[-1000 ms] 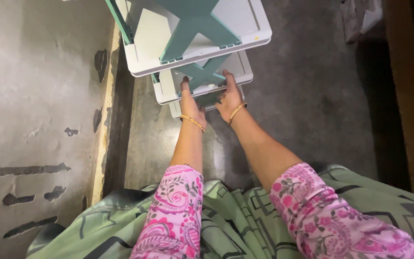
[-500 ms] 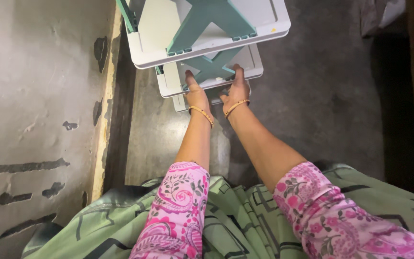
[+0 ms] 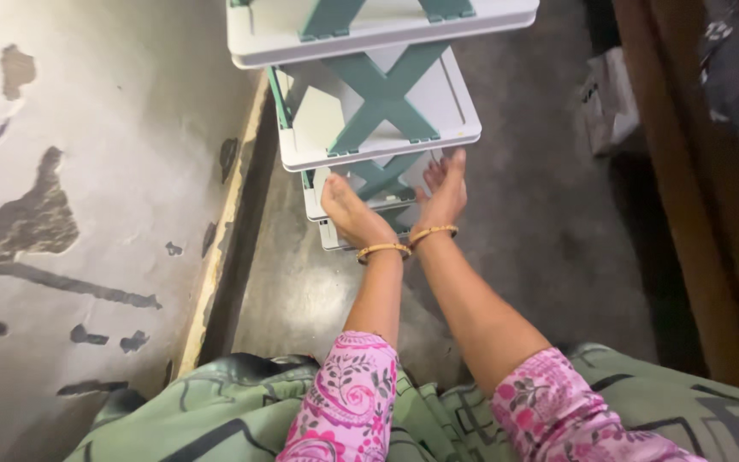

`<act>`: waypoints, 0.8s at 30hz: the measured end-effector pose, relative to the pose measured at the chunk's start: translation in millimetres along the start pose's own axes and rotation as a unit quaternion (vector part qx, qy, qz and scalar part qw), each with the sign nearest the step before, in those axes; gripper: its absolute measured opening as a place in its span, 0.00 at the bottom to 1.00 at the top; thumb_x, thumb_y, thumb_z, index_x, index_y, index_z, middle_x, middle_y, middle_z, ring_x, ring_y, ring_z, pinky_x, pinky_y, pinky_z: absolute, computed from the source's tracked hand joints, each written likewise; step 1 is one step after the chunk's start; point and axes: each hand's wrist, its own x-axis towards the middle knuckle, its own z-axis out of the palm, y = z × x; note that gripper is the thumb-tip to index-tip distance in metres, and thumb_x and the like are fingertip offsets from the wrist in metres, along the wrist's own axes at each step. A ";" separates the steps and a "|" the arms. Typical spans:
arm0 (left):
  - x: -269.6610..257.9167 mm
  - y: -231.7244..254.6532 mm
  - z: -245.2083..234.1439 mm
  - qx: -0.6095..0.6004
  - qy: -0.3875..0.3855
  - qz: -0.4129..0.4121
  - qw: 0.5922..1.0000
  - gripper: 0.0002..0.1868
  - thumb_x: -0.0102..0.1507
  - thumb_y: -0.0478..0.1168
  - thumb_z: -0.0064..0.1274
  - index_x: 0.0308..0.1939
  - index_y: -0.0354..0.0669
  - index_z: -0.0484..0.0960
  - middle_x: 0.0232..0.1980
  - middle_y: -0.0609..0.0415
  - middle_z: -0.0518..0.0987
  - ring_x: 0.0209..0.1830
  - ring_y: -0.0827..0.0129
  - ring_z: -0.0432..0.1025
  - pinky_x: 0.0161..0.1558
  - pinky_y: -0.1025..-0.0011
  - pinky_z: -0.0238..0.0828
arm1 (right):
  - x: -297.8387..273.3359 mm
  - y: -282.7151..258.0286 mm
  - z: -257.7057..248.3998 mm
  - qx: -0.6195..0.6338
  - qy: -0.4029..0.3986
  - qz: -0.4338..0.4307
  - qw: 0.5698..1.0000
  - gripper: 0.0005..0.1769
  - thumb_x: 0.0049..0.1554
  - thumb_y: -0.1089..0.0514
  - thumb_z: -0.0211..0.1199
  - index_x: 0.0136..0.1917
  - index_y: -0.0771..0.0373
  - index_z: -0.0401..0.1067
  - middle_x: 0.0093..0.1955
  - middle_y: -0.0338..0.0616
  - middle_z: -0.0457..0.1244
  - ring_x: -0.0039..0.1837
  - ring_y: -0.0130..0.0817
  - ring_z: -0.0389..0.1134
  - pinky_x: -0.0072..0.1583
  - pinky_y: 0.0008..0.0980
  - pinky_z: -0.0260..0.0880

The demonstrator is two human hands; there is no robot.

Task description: The person assembles a multi-tiered plastic shelving unit by hand. They repeatedly extend and compress the scissor-like support frames to stack the shelves vertically, ensuring each layer is aligned.

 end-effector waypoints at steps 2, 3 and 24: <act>5.8 6.9 9.6 -0.119 -0.050 -0.034 0.991 0.34 0.69 0.64 0.48 0.59 0.34 0.76 0.54 0.49 0.77 0.55 0.61 0.70 0.57 0.63 0.64 | -14.7 -33.9 21.7 -0.008 -0.061 0.015 0.998 0.49 0.50 0.24 0.59 0.69 0.62 0.67 0.65 0.46 0.65 0.66 0.40 0.64 0.67 0.52 0.58; 11.7 10.6 13.3 -0.158 -0.078 -0.089 0.980 0.36 0.69 0.65 0.49 0.59 0.31 0.78 0.50 0.48 0.75 0.51 0.61 0.67 0.53 0.60 0.61 | -19.5 -47.7 30.5 -0.015 -0.083 0.040 0.996 0.48 0.49 0.24 0.60 0.69 0.61 0.66 0.65 0.45 0.65 0.66 0.39 0.64 0.67 0.52 0.56; 51.1 34.3 33.5 -0.044 -0.086 -0.224 0.970 0.33 0.59 0.63 0.53 0.54 0.39 0.82 0.46 0.57 0.78 0.43 0.71 0.69 0.46 0.69 0.67 | -10.5 -58.2 48.5 0.024 -0.135 0.156 0.978 0.37 0.53 0.36 0.65 0.70 0.52 0.65 0.67 0.41 0.62 0.66 0.38 0.63 0.66 0.49 0.57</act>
